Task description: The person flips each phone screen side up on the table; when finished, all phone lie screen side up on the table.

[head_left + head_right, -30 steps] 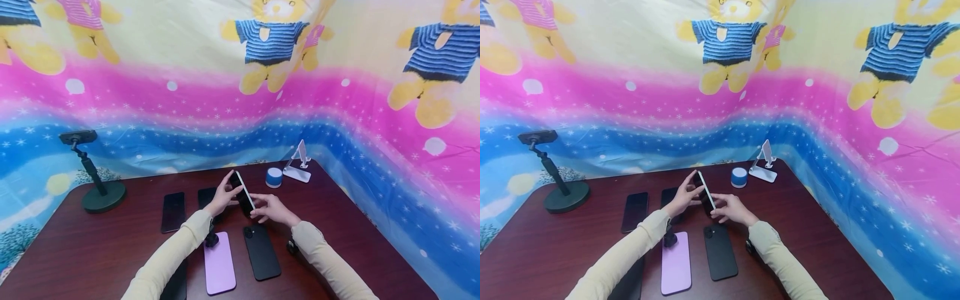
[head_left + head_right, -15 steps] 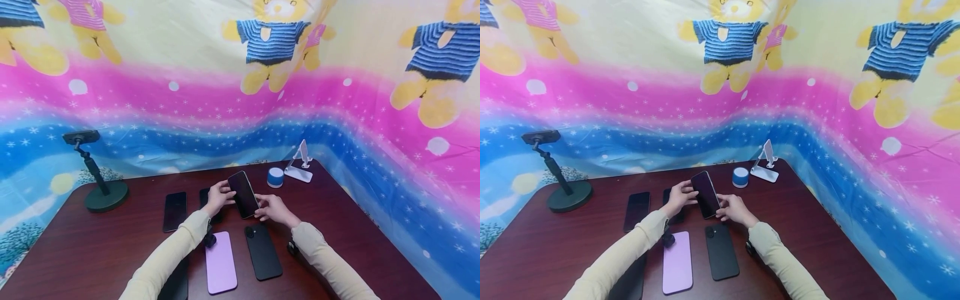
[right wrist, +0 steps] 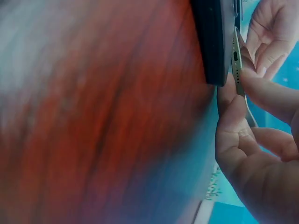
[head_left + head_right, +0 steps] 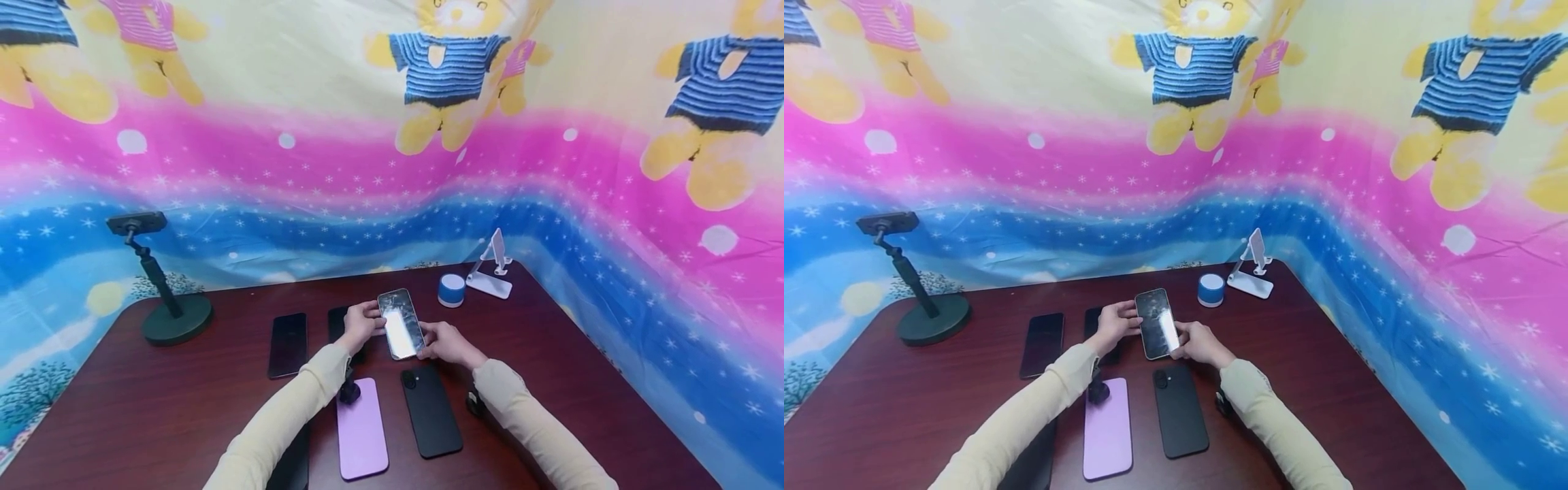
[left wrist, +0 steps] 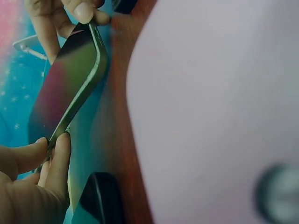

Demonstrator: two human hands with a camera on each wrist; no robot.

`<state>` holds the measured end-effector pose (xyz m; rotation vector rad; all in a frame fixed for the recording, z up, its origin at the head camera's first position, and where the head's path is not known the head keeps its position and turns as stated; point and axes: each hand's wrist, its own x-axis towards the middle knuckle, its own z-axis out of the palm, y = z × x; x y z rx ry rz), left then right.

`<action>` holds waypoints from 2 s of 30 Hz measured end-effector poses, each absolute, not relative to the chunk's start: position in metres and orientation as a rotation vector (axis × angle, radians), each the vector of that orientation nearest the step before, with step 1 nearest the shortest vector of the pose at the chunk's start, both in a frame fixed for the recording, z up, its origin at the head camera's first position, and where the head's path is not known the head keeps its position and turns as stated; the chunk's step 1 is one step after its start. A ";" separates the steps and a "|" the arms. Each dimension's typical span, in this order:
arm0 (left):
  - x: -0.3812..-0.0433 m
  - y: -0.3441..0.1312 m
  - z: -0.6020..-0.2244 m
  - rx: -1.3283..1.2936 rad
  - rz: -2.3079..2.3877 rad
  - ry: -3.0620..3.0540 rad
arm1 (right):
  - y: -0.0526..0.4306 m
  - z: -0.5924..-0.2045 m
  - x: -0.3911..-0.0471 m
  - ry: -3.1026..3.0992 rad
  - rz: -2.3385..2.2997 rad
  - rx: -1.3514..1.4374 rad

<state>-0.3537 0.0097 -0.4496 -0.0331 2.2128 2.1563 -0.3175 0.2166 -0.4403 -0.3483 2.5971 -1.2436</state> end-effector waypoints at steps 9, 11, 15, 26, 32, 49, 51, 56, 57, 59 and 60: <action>-0.355 0.014 -0.452 -0.068 2.095 2.190 | 0.220 -0.445 -0.324 2.468 -1.298 -0.332; -0.355 0.015 -0.452 -0.072 2.076 2.189 | 0.221 -0.445 -0.324 2.442 -1.307 -0.347; -0.355 0.016 -0.451 -0.095 2.047 2.190 | 0.221 -0.444 -0.325 2.422 -1.310 -0.367; -0.352 0.013 -0.445 -0.064 1.883 2.277 | 0.215 -0.443 -0.324 2.505 -1.222 -0.340; -0.349 0.013 -0.439 0.033 1.770 2.367 | 0.211 -0.442 -0.324 2.573 -1.149 -0.318; -0.357 0.017 -0.432 -0.001 1.499 2.600 | 0.208 -0.439 -0.323 2.576 -1.177 -0.261; -0.355 0.016 -0.431 0.001 1.462 2.617 | 0.206 -0.438 -0.323 2.569 -1.176 -0.284; -0.354 0.013 -0.432 -0.003 1.469 2.589 | 0.205 -0.438 -0.325 2.555 -1.167 -0.294; -0.355 0.013 -0.433 -0.005 1.472 2.584 | 0.205 -0.439 -0.326 2.554 -1.167 -0.282; -0.356 0.013 -0.434 -0.011 1.476 2.578 | 0.205 -0.439 -0.326 2.555 -1.166 -0.264; -0.357 0.013 -0.435 -0.011 1.469 2.585 | 0.205 -0.439 -0.327 2.556 -1.165 -0.261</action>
